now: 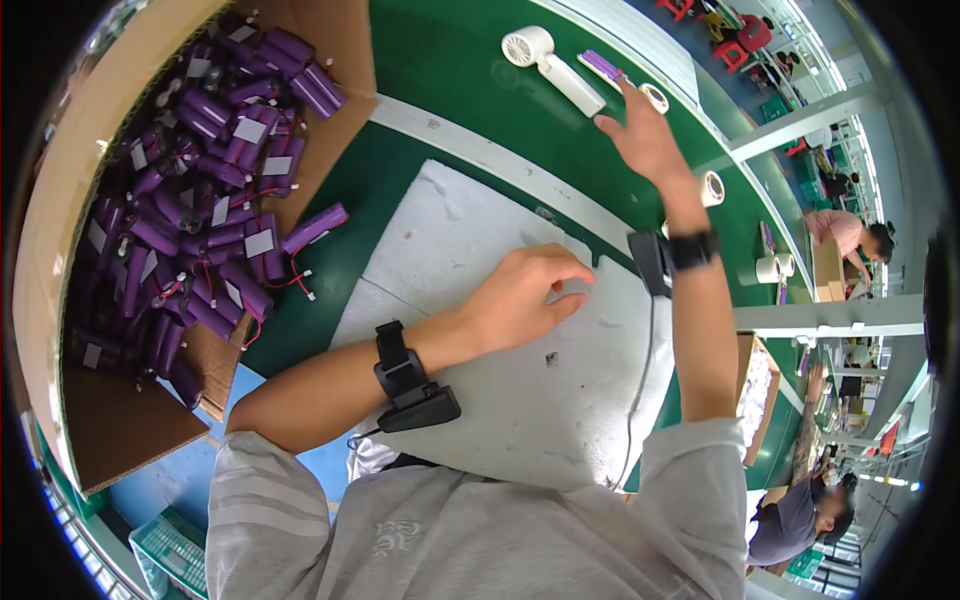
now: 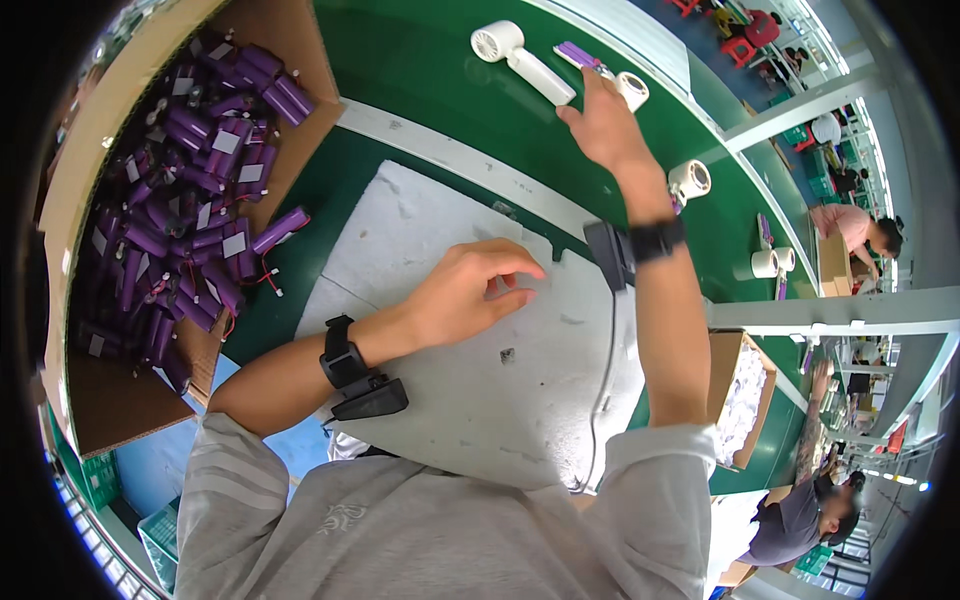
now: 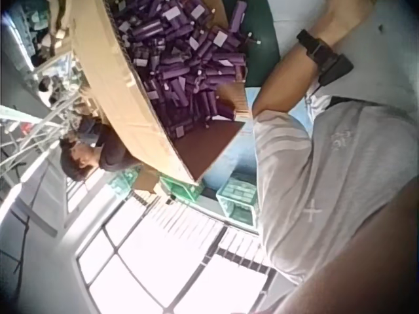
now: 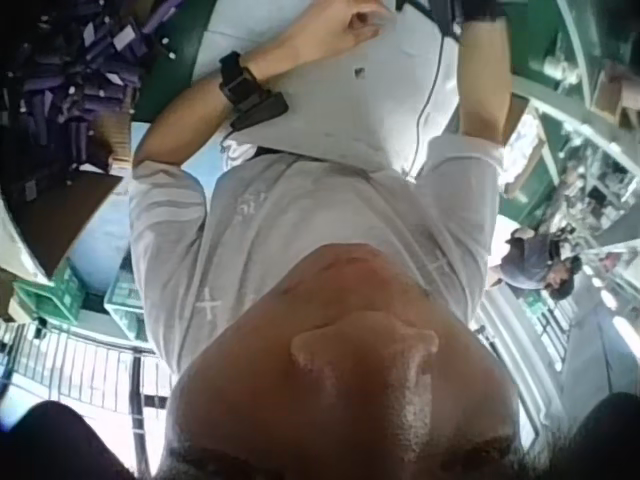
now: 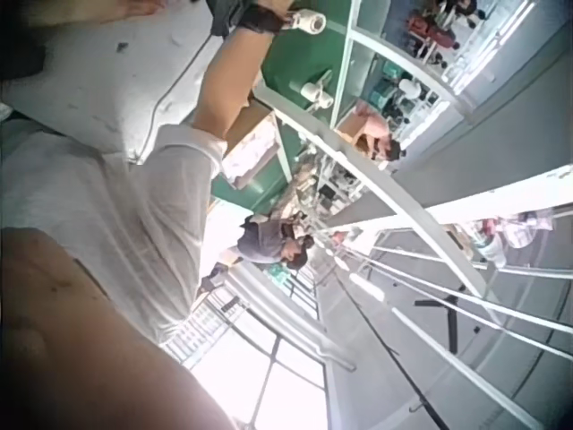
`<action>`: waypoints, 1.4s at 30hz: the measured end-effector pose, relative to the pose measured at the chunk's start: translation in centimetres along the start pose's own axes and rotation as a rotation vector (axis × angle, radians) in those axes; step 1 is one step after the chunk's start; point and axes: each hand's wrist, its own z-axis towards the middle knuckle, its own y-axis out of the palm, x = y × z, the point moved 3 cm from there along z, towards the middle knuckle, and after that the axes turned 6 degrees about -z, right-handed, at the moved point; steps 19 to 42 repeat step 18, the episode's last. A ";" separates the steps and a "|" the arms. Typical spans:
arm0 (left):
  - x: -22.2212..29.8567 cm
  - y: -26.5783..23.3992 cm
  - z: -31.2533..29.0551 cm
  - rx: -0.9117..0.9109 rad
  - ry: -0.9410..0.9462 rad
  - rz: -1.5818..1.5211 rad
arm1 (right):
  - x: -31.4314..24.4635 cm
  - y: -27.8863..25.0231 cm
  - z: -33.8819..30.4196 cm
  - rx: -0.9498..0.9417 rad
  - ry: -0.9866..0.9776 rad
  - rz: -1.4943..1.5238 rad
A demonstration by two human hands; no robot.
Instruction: The person assembles portable fans by connecting battery pack wires to circuit boards, inserting the batteries into the fan handles, and placing the assembled fans onto a conveyor belt.
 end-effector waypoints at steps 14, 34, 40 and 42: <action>-0.5 -0.4 -0.3 0.026 0.042 0.015 | 0.5 6.1 2.8 -0.025 0.198 -0.133; -0.6 -0.4 -0.3 -0.001 0.043 0.009 | 2.5 5.9 3.7 -0.156 0.310 -0.092; -0.6 -0.4 -0.3 -0.001 0.043 0.009 | 2.5 5.9 3.7 -0.156 0.310 -0.092; -0.6 -0.4 -0.3 -0.001 0.043 0.009 | 2.5 5.9 3.7 -0.156 0.310 -0.092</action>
